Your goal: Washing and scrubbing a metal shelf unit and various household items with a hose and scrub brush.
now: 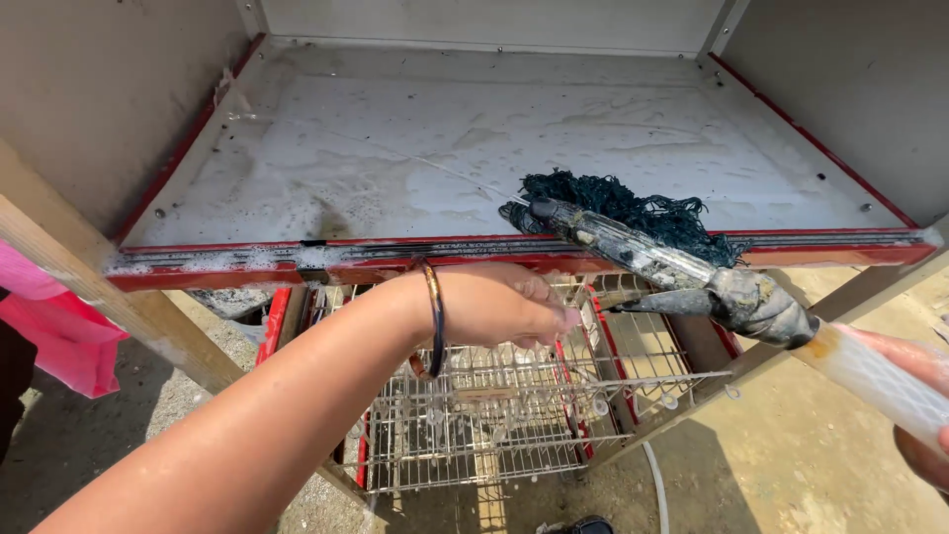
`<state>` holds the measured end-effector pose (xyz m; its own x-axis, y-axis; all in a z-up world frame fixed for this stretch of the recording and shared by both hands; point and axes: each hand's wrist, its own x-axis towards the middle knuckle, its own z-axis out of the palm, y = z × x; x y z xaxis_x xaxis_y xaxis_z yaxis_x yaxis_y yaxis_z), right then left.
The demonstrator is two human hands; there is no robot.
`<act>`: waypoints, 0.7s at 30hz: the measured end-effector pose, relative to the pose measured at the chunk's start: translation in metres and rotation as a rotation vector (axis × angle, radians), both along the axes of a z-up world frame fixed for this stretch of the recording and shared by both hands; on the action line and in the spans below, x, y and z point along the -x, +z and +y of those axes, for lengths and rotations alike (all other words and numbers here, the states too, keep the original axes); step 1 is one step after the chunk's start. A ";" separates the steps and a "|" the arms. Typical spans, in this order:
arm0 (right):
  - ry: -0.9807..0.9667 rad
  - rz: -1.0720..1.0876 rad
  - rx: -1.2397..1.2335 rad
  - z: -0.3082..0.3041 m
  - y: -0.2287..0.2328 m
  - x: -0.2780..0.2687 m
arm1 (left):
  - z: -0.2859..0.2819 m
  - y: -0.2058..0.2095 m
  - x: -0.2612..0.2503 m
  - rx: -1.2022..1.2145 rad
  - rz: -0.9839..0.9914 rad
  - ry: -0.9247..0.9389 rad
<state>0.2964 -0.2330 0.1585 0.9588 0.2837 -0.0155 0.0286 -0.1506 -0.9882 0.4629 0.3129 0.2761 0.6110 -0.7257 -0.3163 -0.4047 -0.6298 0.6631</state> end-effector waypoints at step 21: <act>-0.050 0.085 0.415 0.209 0.180 -0.096 | 0.094 0.013 -0.102 -0.595 -0.452 0.715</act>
<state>0.3926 -0.0241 0.3386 0.9617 0.1898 -0.1978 -0.0675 -0.5354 -0.8419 0.5649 0.4072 0.2888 0.9889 0.0526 -0.1391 0.0593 -0.9972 0.0447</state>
